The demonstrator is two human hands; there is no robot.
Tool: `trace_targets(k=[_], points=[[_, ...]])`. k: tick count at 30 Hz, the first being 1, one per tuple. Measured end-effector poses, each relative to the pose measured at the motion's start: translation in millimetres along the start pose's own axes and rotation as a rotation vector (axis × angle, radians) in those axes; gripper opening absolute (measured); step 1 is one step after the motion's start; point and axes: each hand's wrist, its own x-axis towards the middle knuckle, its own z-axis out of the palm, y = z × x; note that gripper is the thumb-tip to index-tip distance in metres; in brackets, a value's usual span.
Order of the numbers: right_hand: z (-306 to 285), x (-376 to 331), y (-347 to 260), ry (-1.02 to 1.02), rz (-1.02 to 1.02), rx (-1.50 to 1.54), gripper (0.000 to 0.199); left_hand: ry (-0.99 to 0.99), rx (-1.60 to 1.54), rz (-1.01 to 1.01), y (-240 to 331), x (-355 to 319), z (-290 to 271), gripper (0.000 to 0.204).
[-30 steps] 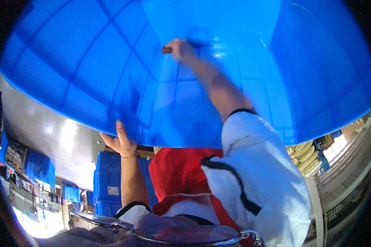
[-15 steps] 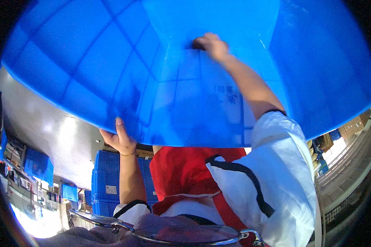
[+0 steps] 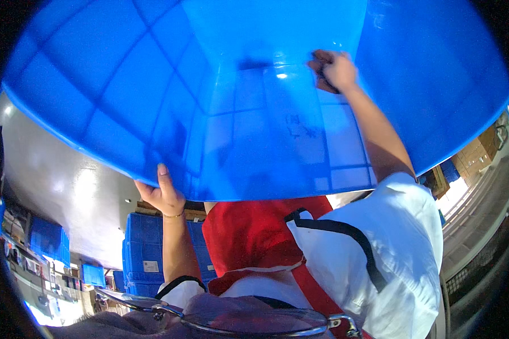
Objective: The person wipes the interior and exterior surfaces of a blue plastic crate using a cloth, turning the crate over to reach different sides.
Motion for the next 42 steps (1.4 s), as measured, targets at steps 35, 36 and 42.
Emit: trace_targets(k=[35,36,42], points=[[112,95,-255,0.458,-0.625,-0.404,0.053,0.149,0.088,-0.086,-66,-1,-22,0.036],[137,99,-238,0.448,-0.628,-0.416,0.061,0.163,0.093,-0.089,-67,-1,-22,0.036],[194,57,-179,0.066,-0.573,-0.523,0.033,0.205,0.138,-0.115,-79,-2,-18,0.036]])
